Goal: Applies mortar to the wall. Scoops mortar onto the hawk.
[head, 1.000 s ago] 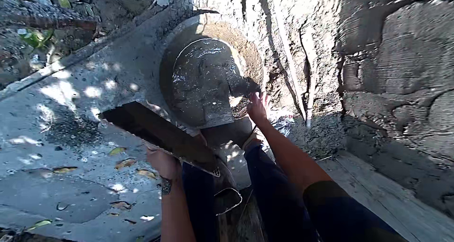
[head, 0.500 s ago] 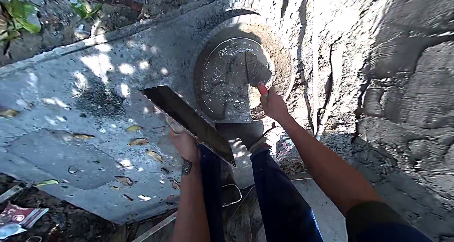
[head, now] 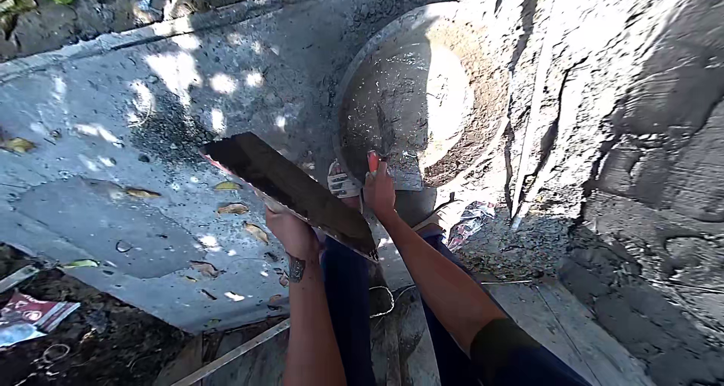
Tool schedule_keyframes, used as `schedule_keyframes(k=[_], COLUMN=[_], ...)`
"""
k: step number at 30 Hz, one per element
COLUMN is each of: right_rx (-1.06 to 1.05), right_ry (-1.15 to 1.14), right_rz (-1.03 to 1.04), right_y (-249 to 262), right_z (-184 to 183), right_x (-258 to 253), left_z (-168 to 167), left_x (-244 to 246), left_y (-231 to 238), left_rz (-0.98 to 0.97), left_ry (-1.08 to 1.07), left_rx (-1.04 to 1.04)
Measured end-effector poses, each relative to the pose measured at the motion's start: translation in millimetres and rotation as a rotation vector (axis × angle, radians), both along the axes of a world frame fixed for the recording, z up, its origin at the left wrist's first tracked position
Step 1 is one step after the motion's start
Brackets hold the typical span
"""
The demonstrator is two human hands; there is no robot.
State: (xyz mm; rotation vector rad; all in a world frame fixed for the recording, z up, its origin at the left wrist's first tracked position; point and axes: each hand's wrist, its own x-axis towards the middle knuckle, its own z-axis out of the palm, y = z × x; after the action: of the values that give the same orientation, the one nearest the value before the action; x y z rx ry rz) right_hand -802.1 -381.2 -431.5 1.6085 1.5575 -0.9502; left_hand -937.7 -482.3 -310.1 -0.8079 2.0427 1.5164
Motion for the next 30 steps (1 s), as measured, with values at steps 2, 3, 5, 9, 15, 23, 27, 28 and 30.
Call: schedule_keyframes(k=[2, 3, 5, 9, 15, 23, 27, 28, 30], right_rx=[-0.017, -0.014, -0.016, -0.095, -0.005, 0.049, 0.038, 0.034, 0.042], right_ry=[0.023, 0.048, 0.131, 0.337, 0.423, 0.333, 0.249, 0.212, 0.147], right_rz=[-0.110, -0.157, -0.273, -0.552, -0.633, -0.330, -0.266, -0.225, -0.137], right_y=[-15, -21, -25, -6, 53, 35, 21, 27, 38], right_z=[-1, -2, -2, 6, 37, 46, 24, 15, 5], right_x=[-2, -3, -10, -20, -45, -44, -38, -35, -23], left_z=[-1, 0, -2, 0, 1, 0, 2, 2, 1], left_x=[-5, -5, -8, -4, 4, 7, 6, 6, 9], left_y=[-3, -5, -6, -3, 10, 19, 25, 26, 23], left_rz=[0.030, 0.045, 0.065, 0.064, 0.025, -0.019, -0.014, -0.025, -0.036], left_ry=[0.007, 0.006, 0.009, 0.019, 0.018, -0.002, -0.007, 0.000, 0.012], left_rx=[0.026, 0.037, 0.053, 0.058, 0.060, -0.013, -0.001, 0.004, 0.020])
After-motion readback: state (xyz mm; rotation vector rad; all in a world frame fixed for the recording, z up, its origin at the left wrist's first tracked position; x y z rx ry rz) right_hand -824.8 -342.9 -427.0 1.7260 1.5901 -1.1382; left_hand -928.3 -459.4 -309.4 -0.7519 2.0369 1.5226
